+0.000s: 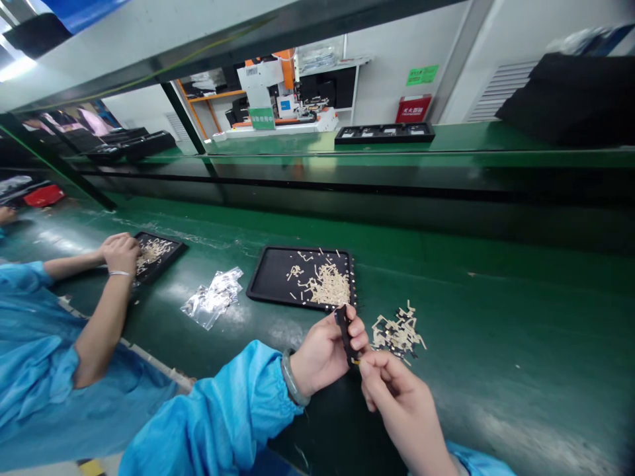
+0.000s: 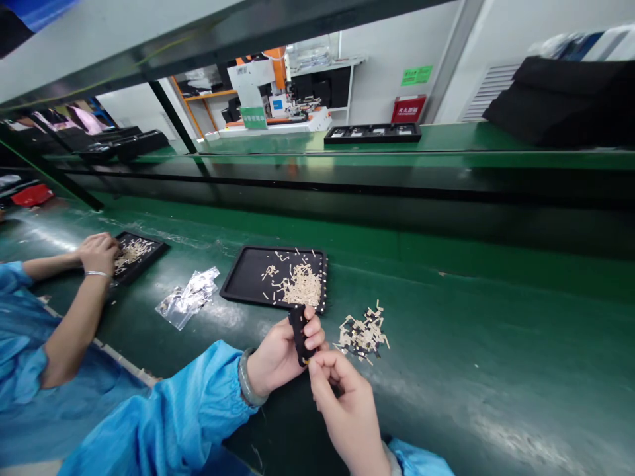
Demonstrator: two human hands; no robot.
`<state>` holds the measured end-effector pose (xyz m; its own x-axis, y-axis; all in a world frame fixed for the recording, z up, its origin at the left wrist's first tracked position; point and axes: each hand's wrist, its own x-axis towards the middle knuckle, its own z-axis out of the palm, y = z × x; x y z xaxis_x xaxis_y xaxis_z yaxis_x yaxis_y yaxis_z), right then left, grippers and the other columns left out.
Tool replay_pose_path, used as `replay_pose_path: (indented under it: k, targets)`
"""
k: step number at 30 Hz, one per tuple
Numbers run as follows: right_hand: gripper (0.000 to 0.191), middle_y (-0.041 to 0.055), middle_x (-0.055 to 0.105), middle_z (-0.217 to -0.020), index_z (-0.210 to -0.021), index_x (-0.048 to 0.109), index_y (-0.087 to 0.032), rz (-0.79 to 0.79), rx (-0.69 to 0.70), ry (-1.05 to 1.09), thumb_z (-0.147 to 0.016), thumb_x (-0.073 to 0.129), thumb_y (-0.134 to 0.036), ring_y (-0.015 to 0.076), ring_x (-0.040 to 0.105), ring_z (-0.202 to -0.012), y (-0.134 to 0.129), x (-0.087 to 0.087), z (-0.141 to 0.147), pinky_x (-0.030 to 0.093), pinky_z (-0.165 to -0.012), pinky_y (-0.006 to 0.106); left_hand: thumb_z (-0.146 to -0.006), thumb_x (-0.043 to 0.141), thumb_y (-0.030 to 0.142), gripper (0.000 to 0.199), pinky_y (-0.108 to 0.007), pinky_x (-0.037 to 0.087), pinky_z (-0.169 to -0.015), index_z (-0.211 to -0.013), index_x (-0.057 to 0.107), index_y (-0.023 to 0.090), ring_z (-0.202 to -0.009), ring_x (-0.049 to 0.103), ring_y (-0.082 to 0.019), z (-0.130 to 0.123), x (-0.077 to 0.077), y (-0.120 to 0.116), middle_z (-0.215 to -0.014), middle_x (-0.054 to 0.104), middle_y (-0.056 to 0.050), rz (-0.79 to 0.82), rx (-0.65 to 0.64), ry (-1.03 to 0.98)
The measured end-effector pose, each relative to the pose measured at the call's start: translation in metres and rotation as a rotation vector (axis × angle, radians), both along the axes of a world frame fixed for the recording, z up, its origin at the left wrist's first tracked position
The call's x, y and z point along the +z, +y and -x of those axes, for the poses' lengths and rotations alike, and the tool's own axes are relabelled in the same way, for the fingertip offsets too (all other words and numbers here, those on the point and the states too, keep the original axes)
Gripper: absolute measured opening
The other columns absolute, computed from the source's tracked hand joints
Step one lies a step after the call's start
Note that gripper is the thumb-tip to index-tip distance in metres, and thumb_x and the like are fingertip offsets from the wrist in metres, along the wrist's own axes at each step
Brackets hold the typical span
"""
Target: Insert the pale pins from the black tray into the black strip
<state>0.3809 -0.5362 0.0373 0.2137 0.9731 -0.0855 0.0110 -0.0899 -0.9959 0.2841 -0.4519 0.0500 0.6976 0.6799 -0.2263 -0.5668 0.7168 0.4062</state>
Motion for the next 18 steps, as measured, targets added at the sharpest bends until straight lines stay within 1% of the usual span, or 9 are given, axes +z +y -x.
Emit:
replay_pose_path:
  k: [6,11,15,18]
  targets:
    - [0.023,-0.0061,0.041,-0.048,-0.073,0.054,-0.018,0.004,0.012,-0.021,-0.082,0.052,-0.04,0.0086,0.04,-0.041,0.0016,-0.0003,-0.0002,0.035,-0.042,0.019,-0.072,0.055,0.007,0.013,-0.023,0.034,-0.061,-0.081,0.049,0.015,-0.056,0.041,-0.009,-0.0003,-0.002,0.0002,-0.066,0.04,0.002,-0.01,-0.002,-0.025]
    - [0.023,-0.0061,0.041,-0.047,-0.071,0.054,-0.018,-0.03,-0.016,-0.069,-0.08,0.052,-0.039,0.0086,0.04,-0.041,0.0032,0.0024,0.0002,0.035,-0.041,0.019,-0.074,0.057,0.01,0.012,-0.022,0.034,-0.06,-0.082,0.049,0.015,-0.057,0.042,-0.009,-0.0004,-0.0022,-0.0007,-0.066,0.041,0.002,-0.051,0.008,0.002]
    - [0.024,-0.0059,0.04,-0.045,-0.068,0.055,-0.018,-0.065,-0.046,-0.118,-0.079,0.053,-0.04,0.009,0.039,-0.04,0.0037,0.0034,0.0009,0.035,-0.041,0.02,-0.078,0.058,0.016,0.012,-0.021,0.034,-0.062,-0.084,0.048,0.015,-0.059,0.043,-0.009,-0.0013,-0.0003,-0.0027,-0.068,0.044,0.001,-0.109,0.044,0.068]
    - [0.026,-0.0059,0.041,-0.046,-0.07,0.054,-0.019,-0.034,-0.042,-0.076,-0.079,0.053,-0.043,0.0094,0.04,-0.04,0.0032,0.0032,-0.0001,0.036,-0.041,0.02,-0.08,0.06,0.025,0.018,-0.021,0.034,-0.06,-0.085,0.046,0.016,-0.058,0.043,-0.009,-0.0026,0.0012,-0.0046,-0.066,0.046,0.001,-0.164,0.074,0.142]
